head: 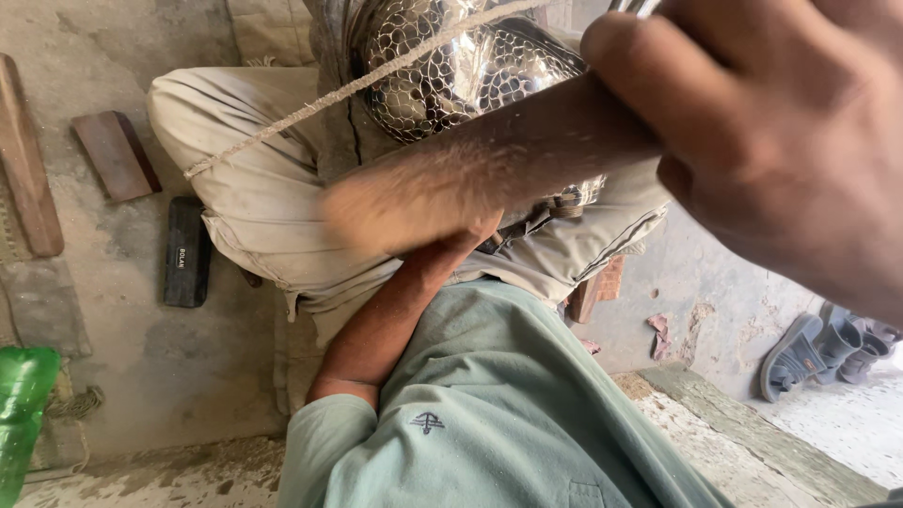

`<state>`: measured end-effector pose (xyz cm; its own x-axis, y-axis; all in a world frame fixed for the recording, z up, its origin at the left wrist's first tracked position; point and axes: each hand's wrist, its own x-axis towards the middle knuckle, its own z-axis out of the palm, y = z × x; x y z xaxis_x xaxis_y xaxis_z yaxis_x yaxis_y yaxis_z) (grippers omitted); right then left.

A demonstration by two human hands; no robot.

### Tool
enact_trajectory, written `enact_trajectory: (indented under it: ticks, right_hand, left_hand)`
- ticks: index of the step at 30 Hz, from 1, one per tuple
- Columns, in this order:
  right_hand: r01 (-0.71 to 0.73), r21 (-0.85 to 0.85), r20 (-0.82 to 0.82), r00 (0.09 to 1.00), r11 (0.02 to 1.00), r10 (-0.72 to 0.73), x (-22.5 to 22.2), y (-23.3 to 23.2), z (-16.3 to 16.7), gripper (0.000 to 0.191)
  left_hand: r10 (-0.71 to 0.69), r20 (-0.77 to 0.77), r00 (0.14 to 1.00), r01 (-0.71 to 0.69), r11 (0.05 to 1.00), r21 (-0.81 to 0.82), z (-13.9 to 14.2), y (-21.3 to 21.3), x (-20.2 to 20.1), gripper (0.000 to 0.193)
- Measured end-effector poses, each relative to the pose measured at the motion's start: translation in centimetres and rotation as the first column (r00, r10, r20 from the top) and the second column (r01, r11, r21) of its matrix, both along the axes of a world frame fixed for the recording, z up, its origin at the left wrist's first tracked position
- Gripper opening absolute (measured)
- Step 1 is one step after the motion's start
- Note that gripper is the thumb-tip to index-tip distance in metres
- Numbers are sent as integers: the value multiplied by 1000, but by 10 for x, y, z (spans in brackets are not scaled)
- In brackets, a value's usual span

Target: The person sits on the floor and uses a wooden mallet to repeatedly strike a small metal punch held against a silver-colored metal teapot. The person creates a textured dimpled pattern on the teapot's surface by striking the punch in a systematic manner.

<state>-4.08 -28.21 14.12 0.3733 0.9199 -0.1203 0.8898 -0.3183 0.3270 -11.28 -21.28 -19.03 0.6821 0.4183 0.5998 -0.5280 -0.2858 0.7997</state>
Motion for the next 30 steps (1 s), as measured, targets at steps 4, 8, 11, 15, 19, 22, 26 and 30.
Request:
enact_trajectory:
  ticks: [4,8,11,15,19,22,26,30]
  right_hand:
    - [3,-38,122,993,999,2,-2,-1,1,15]
    - [-31,-67,131,991,997,40,-1,-6,3,25]
    - [49,-32,60,997,998,-47,-3,-10,4,26]
    - [-23,-78,158,987,997,36,-6,-11,4,26]
    - [56,21,-35,998,998,-56,-7,-11,3,36]
    - [23,7,34,999,1000,-24,-6,-14,1,34]
    - [37,26,19,999,999,-37,-6,-23,-2,31]
    - [29,12,37,999,999,-30,-7,-28,-4,29]
  left_hand:
    - [-25,-156,987,6,992,-124,4,-6,6,10]
    - [-65,-92,994,61,997,-48,23,1,6,18]
    - [-46,-36,998,46,999,-18,44,10,7,25]
    - [-33,19,999,33,999,-13,47,9,6,34]
    - [-62,-5,998,62,997,54,17,2,0,33]
    - [-77,-39,996,78,997,15,-12,-9,-2,32]
    - [-74,-43,996,74,997,4,-30,-15,-5,31]
    - [-70,-36,997,70,998,0,-19,-13,-3,29]
